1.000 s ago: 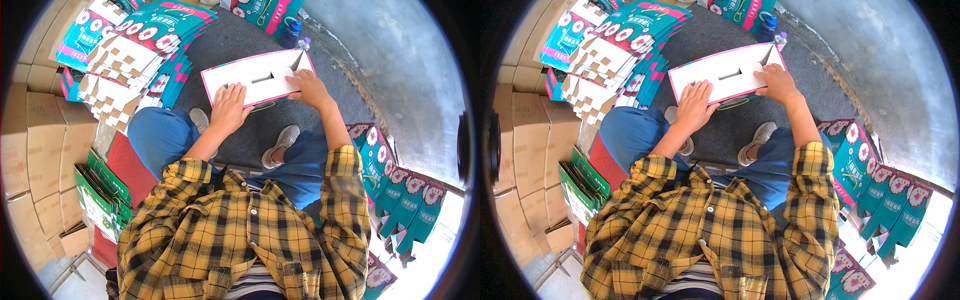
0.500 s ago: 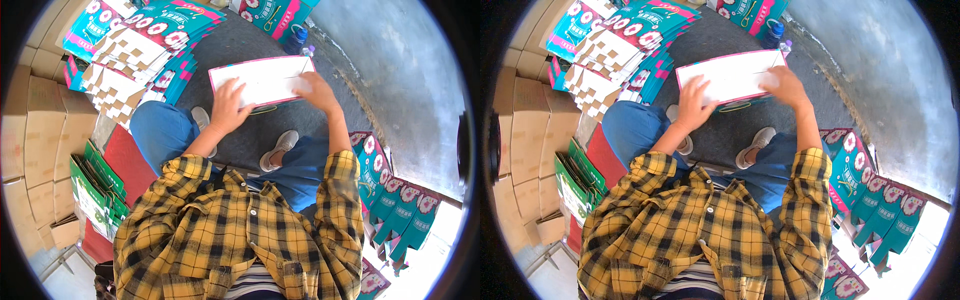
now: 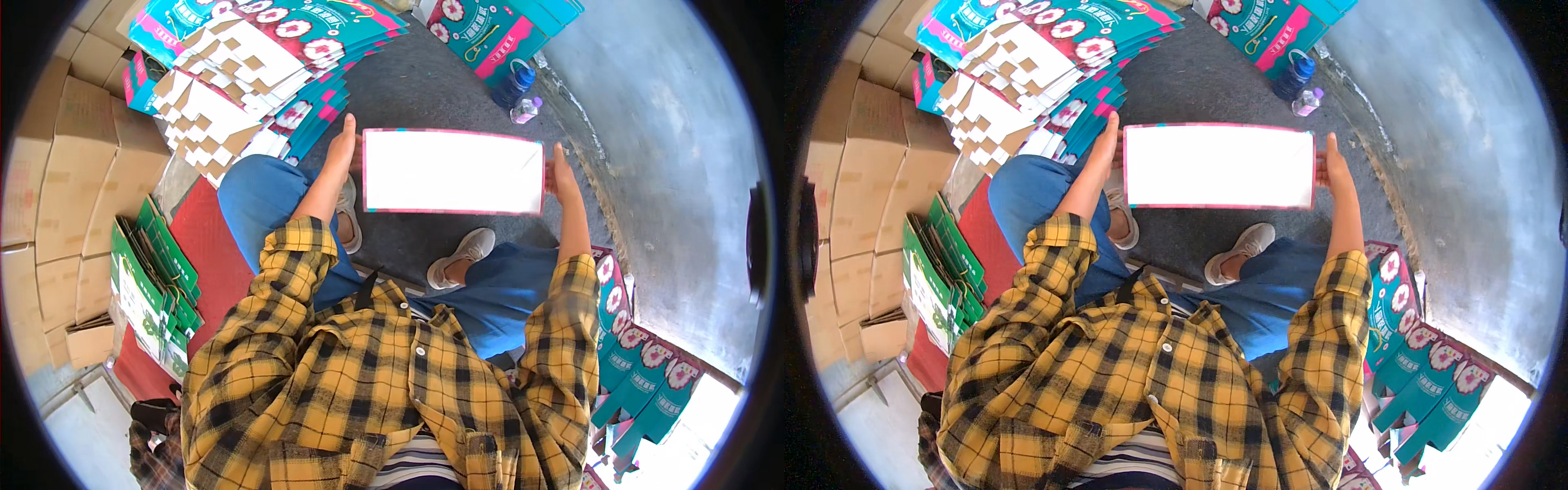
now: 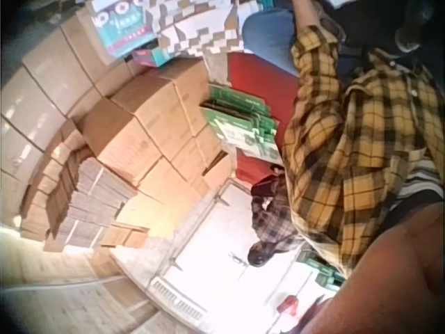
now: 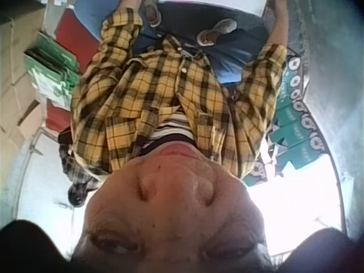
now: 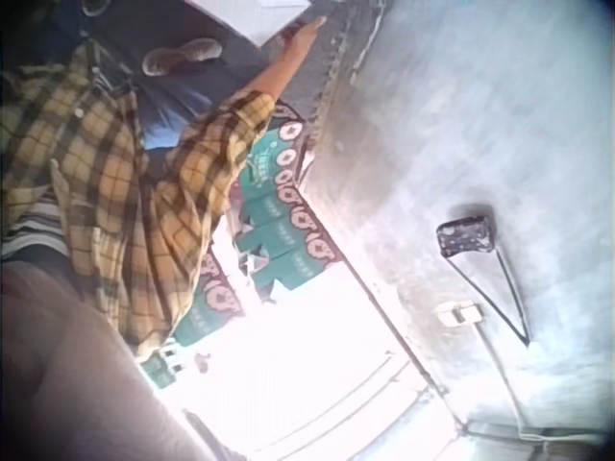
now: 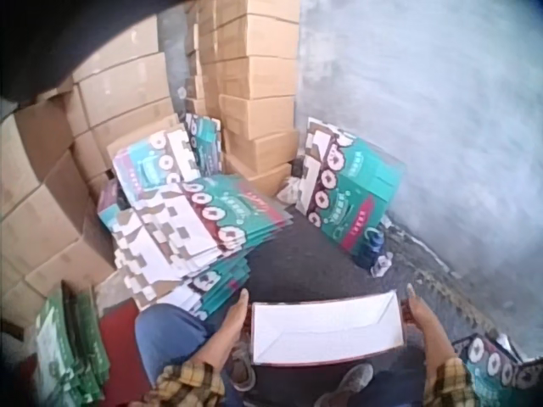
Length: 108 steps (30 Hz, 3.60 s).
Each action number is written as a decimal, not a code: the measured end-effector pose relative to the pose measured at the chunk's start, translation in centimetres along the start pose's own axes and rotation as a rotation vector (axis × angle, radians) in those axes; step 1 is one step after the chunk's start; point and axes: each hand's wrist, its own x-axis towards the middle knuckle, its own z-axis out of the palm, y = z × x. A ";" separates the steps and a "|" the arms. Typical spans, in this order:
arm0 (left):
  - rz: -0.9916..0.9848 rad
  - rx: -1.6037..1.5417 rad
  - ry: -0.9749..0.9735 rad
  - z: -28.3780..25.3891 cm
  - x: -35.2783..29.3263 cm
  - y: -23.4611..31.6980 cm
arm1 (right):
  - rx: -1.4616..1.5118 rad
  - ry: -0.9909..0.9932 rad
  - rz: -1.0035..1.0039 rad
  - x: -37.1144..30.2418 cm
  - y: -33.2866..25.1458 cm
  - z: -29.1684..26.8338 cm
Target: The person is folding and assembling cardboard boxes from flat printed sheets in a warehouse environment.
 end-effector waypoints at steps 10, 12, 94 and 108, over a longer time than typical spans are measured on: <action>-0.043 -0.278 -0.333 0.6 -1.2 -1.6 | 0.043 -0.193 -0.047 -3.7 -1.3 0.8; 0.107 -0.396 -0.357 -0.6 -0.3 -1.6 | 0.050 -0.246 -0.140 -4.1 -1.7 0.8; 0.754 1.077 -0.294 3.7 -6.4 -3.3 | -0.145 -0.003 0.013 -4.8 1.3 2.9; 0.667 0.787 -0.274 2.1 -6.7 -3.8 | -1.399 0.239 -0.229 -5.2 -0.3 6.5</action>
